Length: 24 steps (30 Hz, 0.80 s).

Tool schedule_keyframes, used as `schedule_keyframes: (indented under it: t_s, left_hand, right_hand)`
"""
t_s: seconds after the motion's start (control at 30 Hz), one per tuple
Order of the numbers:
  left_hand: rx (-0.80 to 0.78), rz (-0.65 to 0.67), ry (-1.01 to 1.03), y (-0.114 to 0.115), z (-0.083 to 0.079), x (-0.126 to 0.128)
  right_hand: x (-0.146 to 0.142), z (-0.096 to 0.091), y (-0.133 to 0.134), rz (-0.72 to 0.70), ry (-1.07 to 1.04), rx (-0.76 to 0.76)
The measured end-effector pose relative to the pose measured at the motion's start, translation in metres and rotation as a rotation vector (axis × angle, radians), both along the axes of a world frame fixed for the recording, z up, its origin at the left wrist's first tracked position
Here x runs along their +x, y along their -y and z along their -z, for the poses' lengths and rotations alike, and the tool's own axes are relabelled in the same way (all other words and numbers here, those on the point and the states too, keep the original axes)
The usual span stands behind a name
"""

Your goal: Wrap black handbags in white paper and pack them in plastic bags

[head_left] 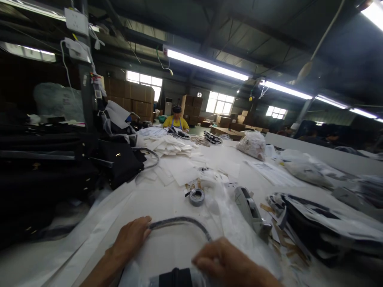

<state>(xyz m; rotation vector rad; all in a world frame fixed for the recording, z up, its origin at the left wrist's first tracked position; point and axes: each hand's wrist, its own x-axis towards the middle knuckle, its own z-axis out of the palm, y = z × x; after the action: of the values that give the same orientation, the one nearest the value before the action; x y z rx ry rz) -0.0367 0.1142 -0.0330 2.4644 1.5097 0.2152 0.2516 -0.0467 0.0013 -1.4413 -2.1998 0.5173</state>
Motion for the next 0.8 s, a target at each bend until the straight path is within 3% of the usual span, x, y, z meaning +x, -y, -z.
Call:
schedule_keyframes:
  t_s: [0.1,0.17,0.23,0.33,0.53,0.67,0.8]
  left_hand:
    - [-0.011,0.003,0.027,-0.003,-0.001,0.003]
    - [-0.016,0.008,0.042,-0.004,-0.002,0.004]
    - [-0.022,0.01,0.056,-0.005,-0.001,0.004]
    - [-0.042,0.012,0.089,-0.007,0.002,0.004]
    - [-0.074,0.01,0.173,-0.009,0.009,0.003]
    - [-0.065,-0.005,0.182,-0.01,0.013,0.004]
    - [-0.064,-0.025,0.188,-0.013,0.015,0.006]
  right_hand:
    - [0.006,-0.026,-0.076,0.197,0.051,0.076]
    - [0.009,-0.031,-0.125,0.338,0.279,0.075]
    - [0.012,-0.026,-0.164,0.406,0.409,0.041]
    - [0.016,-0.008,-0.197,0.414,0.511,-0.038]
    - [0.029,0.009,-0.206,0.375,0.611,-0.078]
    - [0.033,-0.001,-0.195,0.421,0.562,-0.05]
    - [0.005,-0.016,-0.165,0.337,0.424,0.023]
